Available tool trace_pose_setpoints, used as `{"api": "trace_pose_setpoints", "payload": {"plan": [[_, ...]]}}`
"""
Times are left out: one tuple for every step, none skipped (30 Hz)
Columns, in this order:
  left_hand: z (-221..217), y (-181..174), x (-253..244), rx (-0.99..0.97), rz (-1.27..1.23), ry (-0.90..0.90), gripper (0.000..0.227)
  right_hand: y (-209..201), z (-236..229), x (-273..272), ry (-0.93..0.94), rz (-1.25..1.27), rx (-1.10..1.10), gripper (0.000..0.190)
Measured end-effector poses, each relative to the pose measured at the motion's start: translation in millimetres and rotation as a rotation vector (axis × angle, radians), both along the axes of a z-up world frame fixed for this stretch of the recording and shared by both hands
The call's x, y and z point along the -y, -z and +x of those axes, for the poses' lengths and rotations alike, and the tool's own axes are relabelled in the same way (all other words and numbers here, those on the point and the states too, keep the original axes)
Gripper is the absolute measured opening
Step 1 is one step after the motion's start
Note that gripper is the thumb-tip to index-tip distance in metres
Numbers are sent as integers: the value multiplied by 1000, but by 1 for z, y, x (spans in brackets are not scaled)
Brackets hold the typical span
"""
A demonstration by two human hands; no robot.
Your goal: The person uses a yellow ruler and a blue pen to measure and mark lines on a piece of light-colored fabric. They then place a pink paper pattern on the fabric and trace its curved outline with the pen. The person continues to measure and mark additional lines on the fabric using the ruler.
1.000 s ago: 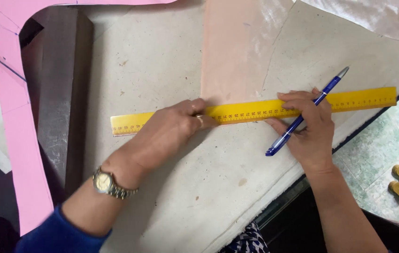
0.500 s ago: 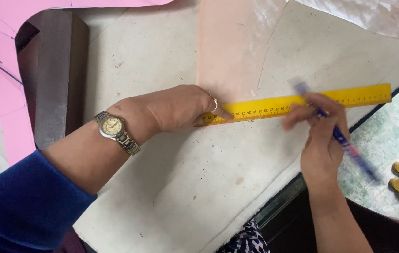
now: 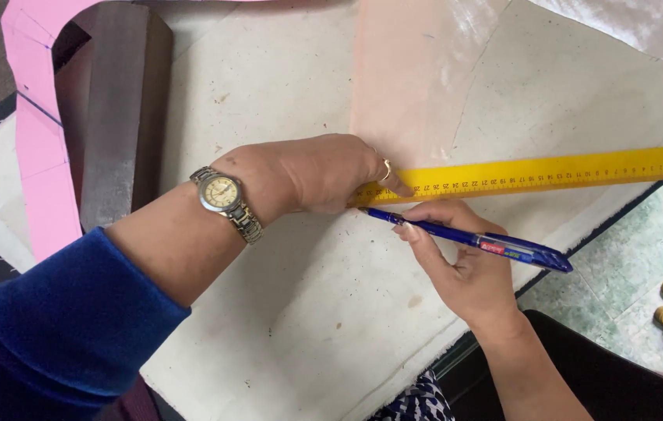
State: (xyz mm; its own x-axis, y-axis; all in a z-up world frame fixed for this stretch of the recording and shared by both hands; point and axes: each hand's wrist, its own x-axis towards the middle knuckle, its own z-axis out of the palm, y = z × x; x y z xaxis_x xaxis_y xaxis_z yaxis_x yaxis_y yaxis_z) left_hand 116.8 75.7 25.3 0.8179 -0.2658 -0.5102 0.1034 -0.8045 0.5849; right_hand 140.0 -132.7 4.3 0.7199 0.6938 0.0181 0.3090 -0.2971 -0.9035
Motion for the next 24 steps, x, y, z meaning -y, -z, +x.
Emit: {"api": "trace_pose_setpoints", "payload": {"plan": [[0,-3,0,0,-1,-1,51,0,0,-1,-1,-1,0,15],[0,-5,0,-9,-20,3,54,0,-1,-1,4,-22,12,15],[0,-8,0,-17,-40,8,58,0,-1,-1,10,-43,25,15],[-1,-11,0,-17,-41,7,58,0,-1,-3,9,-44,25,15],[-1,-13,1,-30,-39,3,58,-1,-2,-4,-1,-59,31,13],[-2,-16,1,-43,-37,-1,59,-2,-2,-5,-11,-74,37,12],[-1,-16,1,-43,-37,-1,59,-2,-2,-6,-11,-74,37,12],[-1,-16,1,-50,-37,0,59,-2,-3,-7,-13,-85,43,12],[-1,-16,1,-58,-36,1,59,-2,-3,-7,-14,-96,49,12],[-1,-16,1,-59,-36,1,59,-2,-3,-8,-14,-96,49,12],[0,-16,1,-53,-44,0,60,-2,-4,-9,-19,-102,71,12],[0,-16,1,-47,-52,-1,60,-2,-5,-10,-24,-109,94,11],[0,-14,1,-47,-52,0,60,-2,-4,-10,-23,-110,94,11],[0,-11,1,-55,-37,-8,59,-2,-3,-10,-32,-103,107,11],[-1,-9,0,-63,-22,-17,57,-3,-2,-10,-41,-95,120,11],[-1,-12,1,-63,-22,-17,57,-2,-2,-9,-42,-96,120,11],[-1,-15,1,-72,-41,-24,59,-1,-1,-8,-35,-88,147,10],[-2,-18,2,-80,-60,-30,60,0,-1,-7,-27,-80,174,8],[-1,-18,2,-80,-60,-30,60,0,-1,-7,-27,-80,175,8],[-1,-18,2,-80,-65,-30,60,1,-2,-8,-36,-82,187,9],[0,-18,1,-81,-70,-29,60,2,-3,-8,-46,-83,198,10],[0,-18,1,-81,-70,-29,60,2,-4,-9,-46,-83,198,10],[0,-18,2,-78,-65,-24,61,2,-5,-9,-48,-82,217,11],[0,-18,2,-74,-59,-19,62,3,-6,-9,-51,-82,236,11]]}}
